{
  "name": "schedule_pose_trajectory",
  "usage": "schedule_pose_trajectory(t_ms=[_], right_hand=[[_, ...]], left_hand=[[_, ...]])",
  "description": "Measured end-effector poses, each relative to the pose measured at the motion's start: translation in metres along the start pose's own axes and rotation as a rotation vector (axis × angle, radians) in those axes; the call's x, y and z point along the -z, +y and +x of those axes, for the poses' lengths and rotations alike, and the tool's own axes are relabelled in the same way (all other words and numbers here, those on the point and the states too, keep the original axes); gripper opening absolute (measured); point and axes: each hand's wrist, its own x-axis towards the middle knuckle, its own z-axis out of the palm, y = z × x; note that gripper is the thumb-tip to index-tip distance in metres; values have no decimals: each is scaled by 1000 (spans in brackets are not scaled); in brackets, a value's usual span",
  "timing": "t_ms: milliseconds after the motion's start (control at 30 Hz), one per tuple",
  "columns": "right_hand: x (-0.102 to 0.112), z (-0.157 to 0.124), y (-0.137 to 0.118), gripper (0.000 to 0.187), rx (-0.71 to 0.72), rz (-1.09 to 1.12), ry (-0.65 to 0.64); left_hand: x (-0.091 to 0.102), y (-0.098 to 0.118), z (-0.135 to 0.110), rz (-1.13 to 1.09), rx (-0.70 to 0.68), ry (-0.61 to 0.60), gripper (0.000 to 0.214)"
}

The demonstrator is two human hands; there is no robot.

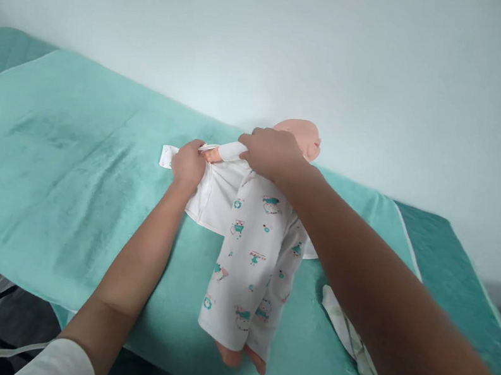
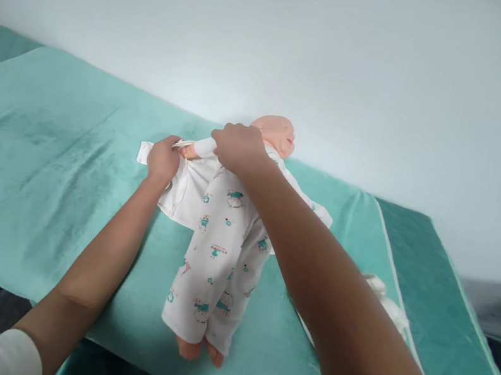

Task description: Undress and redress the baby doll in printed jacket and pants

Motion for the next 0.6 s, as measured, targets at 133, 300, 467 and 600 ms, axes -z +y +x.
schedule_pose_trajectory(t_ms=[133,300,467,600], right_hand=[[6,-11,7,28,-60,63,38],[-6,-3,-4,32,-24,132,84],[-25,20,-25,33,41,202,94],[-25,26,-30,36,35,287,92]], left_hand=[[0,-3,-2,-31,-12,-15,48],[2,2,-8,99,-214,79,59],[0,10,-11,243,-302,68,47],[-3,13,-12,230,-390,7,46]])
